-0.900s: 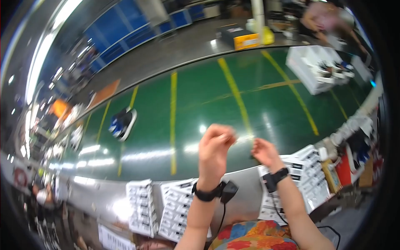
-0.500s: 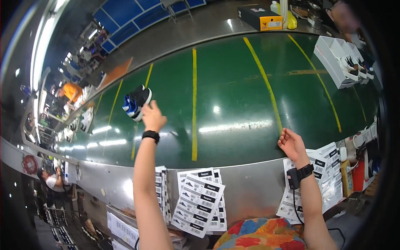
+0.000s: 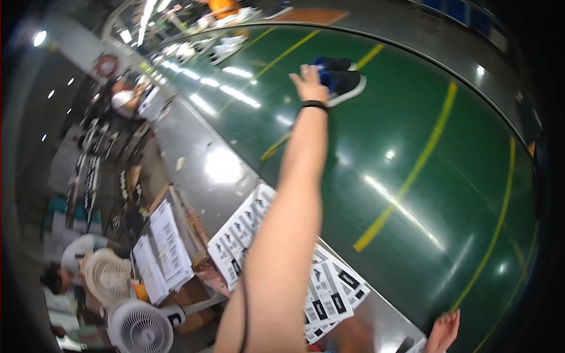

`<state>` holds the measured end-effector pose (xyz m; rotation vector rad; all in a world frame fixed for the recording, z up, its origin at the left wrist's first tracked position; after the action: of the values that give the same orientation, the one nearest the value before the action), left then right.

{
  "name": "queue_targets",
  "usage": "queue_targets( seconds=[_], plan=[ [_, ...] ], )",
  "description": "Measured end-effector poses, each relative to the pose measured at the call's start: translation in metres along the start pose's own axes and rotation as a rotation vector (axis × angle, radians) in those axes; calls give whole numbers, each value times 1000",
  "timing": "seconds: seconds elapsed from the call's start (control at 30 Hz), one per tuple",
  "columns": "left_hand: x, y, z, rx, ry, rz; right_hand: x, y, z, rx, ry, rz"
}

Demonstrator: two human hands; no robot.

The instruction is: Inspecting shoes for quality and matching them with identifying labels on a factory production line.

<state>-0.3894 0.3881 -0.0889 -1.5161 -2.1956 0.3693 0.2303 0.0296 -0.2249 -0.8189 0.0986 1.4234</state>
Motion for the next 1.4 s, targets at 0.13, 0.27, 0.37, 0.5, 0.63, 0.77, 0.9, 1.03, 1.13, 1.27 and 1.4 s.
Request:
queue_targets(
  seconds=[0.13, 0.27, 0.37, 0.5, 0.63, 0.77, 0.9, 1.03, 1.13, 1.27, 1.4],
  plan=[
    [25, 7, 28, -72, -86, -46, -18, 9, 31, 80, -80, 83],
    [15, 15, 25, -61, -122, -14, -28, 1, 47, -6, -104, 68],
    [-18, 14, 21, -216, -367, 8, -55, -20, 65, -222, -271, 29],
    [-72, 15, -22, -809, -499, 130, -103, -49, 89, -482, -464, -240],
    [-142, 34, -108, -1369, -706, 285, -142, -39, 86, -762, -393, -262],
    [-271, 65, -210, -1426, -685, 615, -195, 3, 84, -992, -496, -35],
    [-465, 95, -286, -1072, 35, 1082, -228, 24, 79, -1043, -517, -132],
    [-576, 142, -271, -1098, -280, 1195, -243, 23, 40, -1780, -472, -116],
    [-579, 135, -252, -1368, -464, 1108, -248, 14, 27, -1858, -459, -275],
    [-540, 109, -212, -1501, -324, 678, -248, 6, 1, -1787, -171, -282],
    [-556, 127, -187, -1464, -666, 655, -244, 8, 10, -1721, -189, -377]
  ],
)
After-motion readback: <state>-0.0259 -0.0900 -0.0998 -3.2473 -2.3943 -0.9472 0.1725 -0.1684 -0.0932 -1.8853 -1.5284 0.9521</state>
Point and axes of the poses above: each hand's wrist, its own x-axis towards the middle knuckle, its own z-axis out of the palm, y = z × x, the point moved 9 cm from there along x, towards the middle knuckle, and after that the axes turned 3 degrees about -z, right-handed, at the moved point
